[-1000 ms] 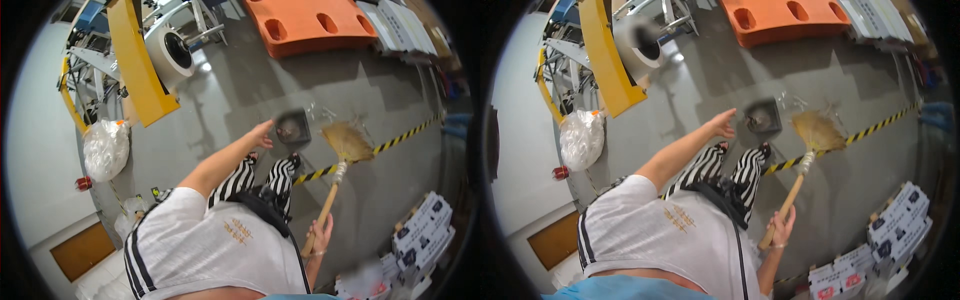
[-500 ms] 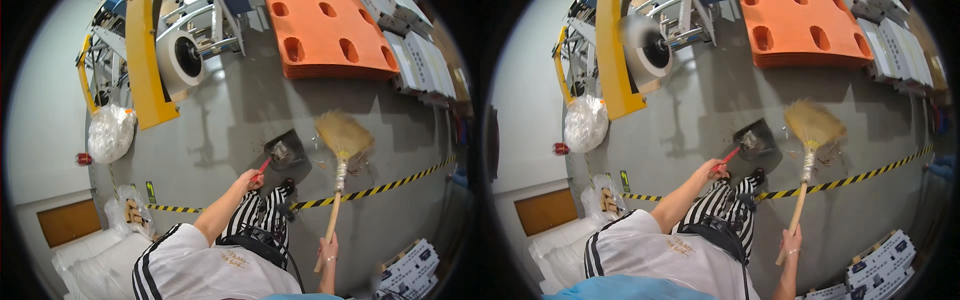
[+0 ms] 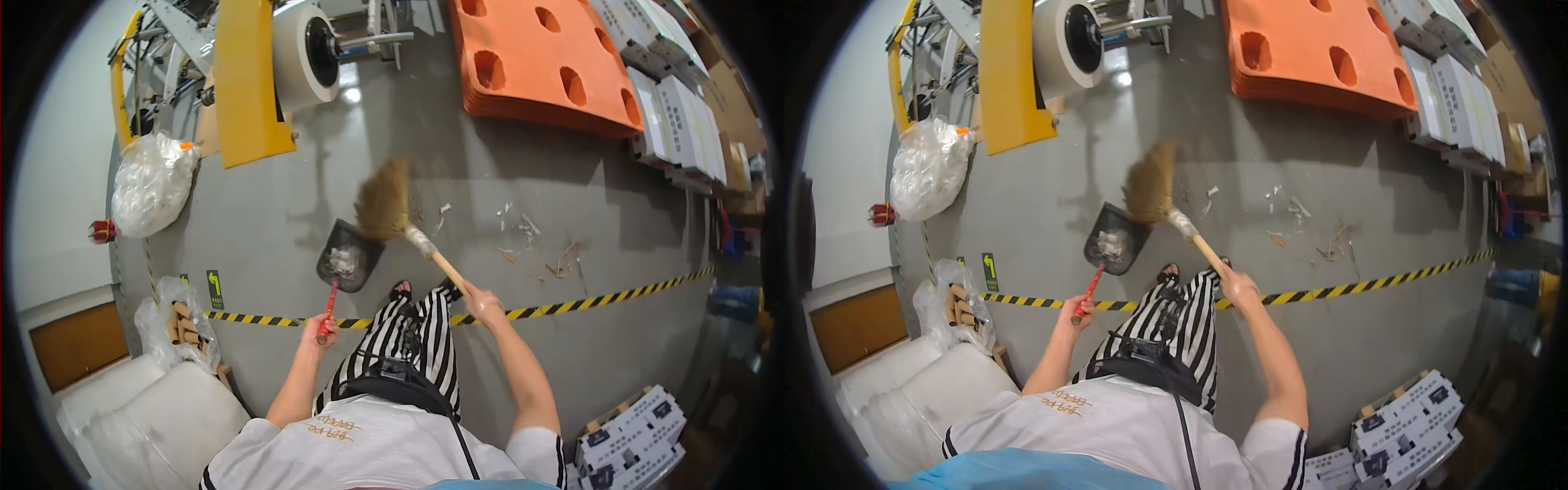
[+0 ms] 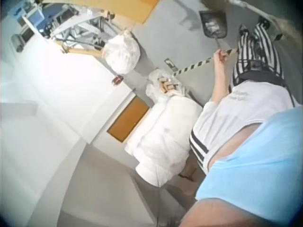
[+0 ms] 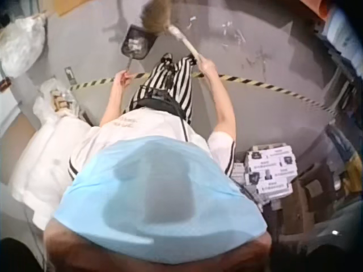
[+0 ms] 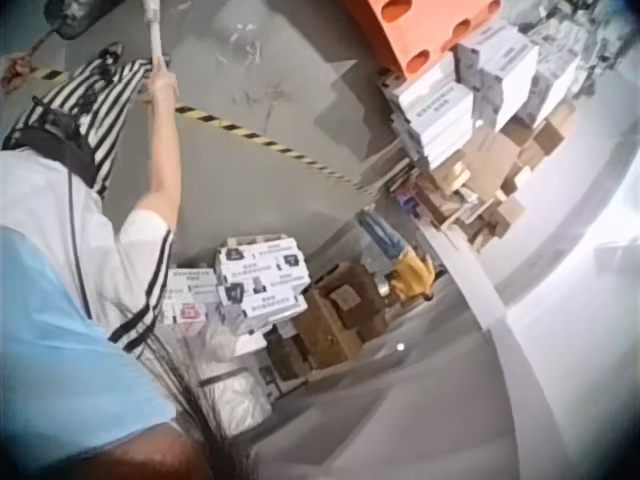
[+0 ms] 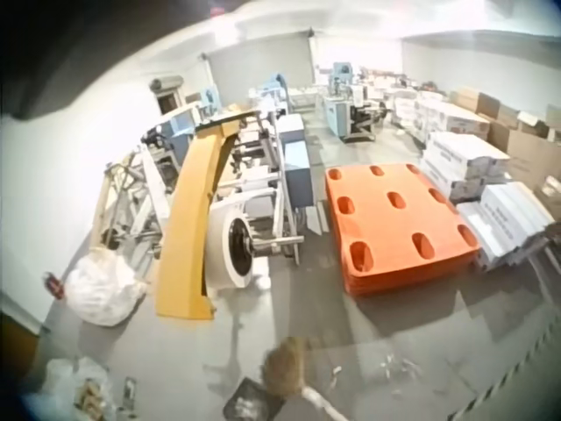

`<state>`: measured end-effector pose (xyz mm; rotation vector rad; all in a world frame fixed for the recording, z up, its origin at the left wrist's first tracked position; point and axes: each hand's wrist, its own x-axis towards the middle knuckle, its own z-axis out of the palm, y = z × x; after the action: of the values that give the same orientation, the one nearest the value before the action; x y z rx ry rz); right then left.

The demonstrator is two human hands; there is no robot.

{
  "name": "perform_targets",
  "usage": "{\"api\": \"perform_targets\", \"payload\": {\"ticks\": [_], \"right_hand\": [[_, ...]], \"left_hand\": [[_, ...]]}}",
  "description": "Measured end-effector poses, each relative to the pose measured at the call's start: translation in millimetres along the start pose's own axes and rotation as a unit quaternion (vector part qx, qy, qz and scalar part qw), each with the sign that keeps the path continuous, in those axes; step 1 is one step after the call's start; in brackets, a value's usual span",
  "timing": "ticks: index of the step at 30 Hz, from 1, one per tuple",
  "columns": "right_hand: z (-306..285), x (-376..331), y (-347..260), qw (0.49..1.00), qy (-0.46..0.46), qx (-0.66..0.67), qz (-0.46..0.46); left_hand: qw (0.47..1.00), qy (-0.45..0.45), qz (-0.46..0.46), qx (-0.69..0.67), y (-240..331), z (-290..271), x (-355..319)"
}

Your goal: Sweep the floor and around industrial machinery using a broom and dustpan.

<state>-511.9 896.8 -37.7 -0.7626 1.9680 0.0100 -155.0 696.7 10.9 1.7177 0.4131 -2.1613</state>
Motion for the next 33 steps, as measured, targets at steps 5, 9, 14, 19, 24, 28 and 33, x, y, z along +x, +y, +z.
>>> {"api": "perform_targets", "payload": {"ticks": [5, 9, 14, 19, 24, 28, 33], "right_hand": [[-4, 36, -16, 0.990, -0.032, -0.135, 0.032], [-21, 11, 69, 0.990, -0.016, -0.104, 0.095], [-65, -48, 146, 0.969, 0.065, -0.073, 0.226], [-103, -114, 177, 0.975, 0.082, 0.042, 0.202], [-86, -94, 134, 0.953, 0.056, 0.239, 0.176], [-102, -26, 69, 0.987, 0.071, 0.097, 0.107], [-155, 56, -23, 0.972, 0.118, 0.194, 0.053]], "left_hand": [[0.999, 0.020, 0.019, -0.016, 41, -34, 1], [0.999, 0.031, 0.022, -0.033, 49, -28, -11], [0.997, 0.012, 0.035, -0.061, 45, -18, 11], [0.989, -0.036, 0.084, -0.116, 42, -12, 48], [0.981, -0.019, 0.096, -0.165, 35, 54, 51], [0.980, 0.008, 0.136, -0.146, 60, 78, 63], [0.990, -0.046, 0.000, -0.131, 117, 87, 73]]}}
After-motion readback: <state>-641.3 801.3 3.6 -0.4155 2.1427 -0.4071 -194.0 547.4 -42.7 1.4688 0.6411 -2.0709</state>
